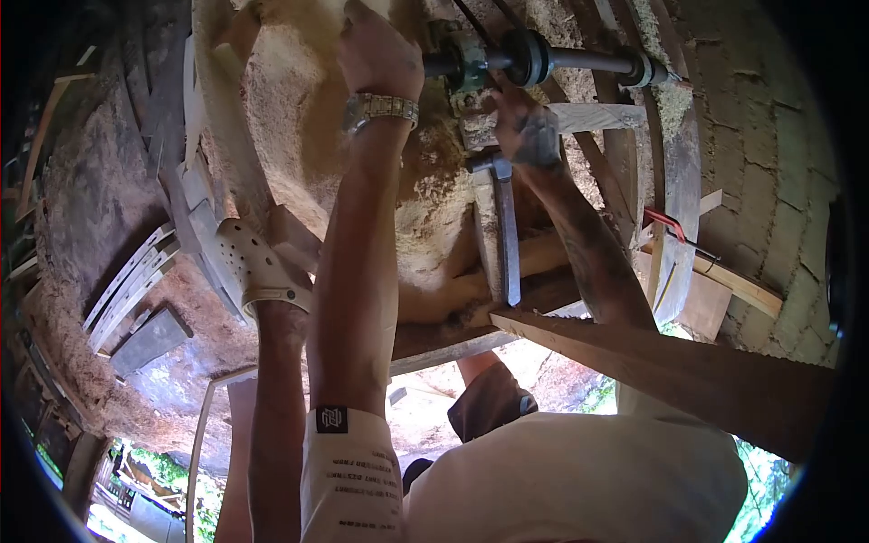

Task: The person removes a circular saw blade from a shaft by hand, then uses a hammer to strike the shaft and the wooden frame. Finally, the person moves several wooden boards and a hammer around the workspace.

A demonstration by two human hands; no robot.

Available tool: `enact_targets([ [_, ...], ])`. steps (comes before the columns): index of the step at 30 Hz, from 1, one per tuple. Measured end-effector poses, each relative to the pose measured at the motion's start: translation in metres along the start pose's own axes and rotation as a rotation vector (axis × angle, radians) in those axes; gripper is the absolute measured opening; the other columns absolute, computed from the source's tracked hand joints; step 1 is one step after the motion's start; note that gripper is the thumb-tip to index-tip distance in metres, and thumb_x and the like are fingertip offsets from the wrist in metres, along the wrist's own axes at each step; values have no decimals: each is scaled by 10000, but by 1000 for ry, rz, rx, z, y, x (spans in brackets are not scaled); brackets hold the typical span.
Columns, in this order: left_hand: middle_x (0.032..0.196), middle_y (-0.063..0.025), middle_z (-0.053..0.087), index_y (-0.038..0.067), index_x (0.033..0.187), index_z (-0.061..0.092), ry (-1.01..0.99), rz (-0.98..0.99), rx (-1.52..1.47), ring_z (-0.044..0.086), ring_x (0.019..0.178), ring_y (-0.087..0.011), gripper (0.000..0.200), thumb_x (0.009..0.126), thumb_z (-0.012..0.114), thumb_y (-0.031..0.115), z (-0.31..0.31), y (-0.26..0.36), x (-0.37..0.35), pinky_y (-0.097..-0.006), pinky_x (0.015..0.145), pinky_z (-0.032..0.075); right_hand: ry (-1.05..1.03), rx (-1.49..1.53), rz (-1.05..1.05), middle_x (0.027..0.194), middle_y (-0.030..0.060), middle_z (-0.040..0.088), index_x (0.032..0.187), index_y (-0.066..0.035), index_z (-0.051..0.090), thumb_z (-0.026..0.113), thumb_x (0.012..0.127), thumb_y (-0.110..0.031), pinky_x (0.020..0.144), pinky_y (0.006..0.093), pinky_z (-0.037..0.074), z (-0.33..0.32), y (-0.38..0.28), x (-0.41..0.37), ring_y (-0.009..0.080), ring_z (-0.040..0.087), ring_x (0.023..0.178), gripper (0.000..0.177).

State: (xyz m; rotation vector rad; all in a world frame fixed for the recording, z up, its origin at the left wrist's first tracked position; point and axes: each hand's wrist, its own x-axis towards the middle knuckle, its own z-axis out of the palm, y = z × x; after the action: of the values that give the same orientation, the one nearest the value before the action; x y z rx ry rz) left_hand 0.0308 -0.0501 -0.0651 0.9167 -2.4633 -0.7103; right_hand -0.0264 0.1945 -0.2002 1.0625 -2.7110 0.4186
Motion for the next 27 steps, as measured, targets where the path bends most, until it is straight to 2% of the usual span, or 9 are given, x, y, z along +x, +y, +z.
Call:
enact_targets([
  [2, 913, -291, 685, -54, 1176, 503, -8, -23, -33, 700, 859, -448, 481, 801, 738, 136, 2, 6, -1, -495, 719, 610, -8, -3, -12, 1039, 227, 634, 1241, 67, 507, 635, 941, -188, 589, 383, 541, 0, 0, -4, 346, 666, 750, 415],
  [4, 903, -290, 686, -54, 1175, 501, -33, -56, -61, 700, 856, -447, 491, 794, 745, 138, -1, 6, 2, -493, 722, 609, -27, 230, 86, 985, 221, 622, 1179, 57, 523, 623, 949, -175, 566, 358, 520, -44, -36, 20, 344, 653, 736, 342],
  [7, 898, -296, 688, -56, 1171, 500, -46, -30, 22, 701, 848, -446, 477, 799, 735, 129, -2, 4, 1, -490, 726, 608, 83, 522, 44, 957, 194, 620, 1061, 20, 570, 580, 933, -88, 533, 356, 478, 12, -6, 1, 330, 649, 721, 168],
  [10, 900, -306, 686, -59, 1136, 535, -64, -46, 6, 700, 851, -447, 449, 805, 732, 172, 2, 1, 3, -496, 729, 605, 2, 452, 124, 837, 144, 612, 908, -16, 542, 545, 907, -45, 538, 357, 448, -19, -39, 13, 325, 640, 677, 29],
  [11, 953, -291, 677, -56, 1180, 515, -59, -64, 10, 683, 904, -436, 486, 791, 720, 151, 2, 3, 3, -491, 779, 577, 82, 331, 111, 800, 141, 606, 882, -20, 533, 534, 907, -43, 543, 357, 449, -17, -47, 13, 329, 640, 671, 34],
  [13, 1058, -260, 659, -52, 1268, 474, -51, -98, 19, 647, 1012, -415, 574, 763, 694, 108, 4, 8, 4, -481, 881, 521, 127, 269, 214, 752, 147, 603, 861, -19, 534, 518, 909, -42, 561, 368, 464, -14, -61, 15, 341, 641, 670, 56],
  [15, 1054, -264, 656, -59, 1276, 453, -78, -137, -2, 645, 1009, -416, 585, 758, 689, 72, 2, 10, 7, -486, 881, 520, 59, 387, 443, 728, 167, 609, 873, -12, 557, 509, 915, -46, 587, 388, 494, -22, -73, 27, 357, 647, 681, 72],
  [24, 1035, -295, 653, -98, 1242, 474, -18, -63, 72, 635, 1006, -445, 535, 777, 663, 88, 18, -1, 20, -501, 862, 520, 168, 468, 204, 750, 199, 654, 932, -13, 641, 577, 975, -152, 574, 428, 526, -37, -48, 27, 369, 662, 673, 159],
  [27, 1030, -299, 652, -101, 1196, 519, 15, -95, 75, 638, 994, -453, 481, 771, 652, 82, 49, -20, 39, -502, 846, 524, 42, 367, 269, 747, 190, 667, 980, -29, 665, 594, 969, -141, 594, 424, 540, -69, -51, 36, 338, 693, 749, 133],
])
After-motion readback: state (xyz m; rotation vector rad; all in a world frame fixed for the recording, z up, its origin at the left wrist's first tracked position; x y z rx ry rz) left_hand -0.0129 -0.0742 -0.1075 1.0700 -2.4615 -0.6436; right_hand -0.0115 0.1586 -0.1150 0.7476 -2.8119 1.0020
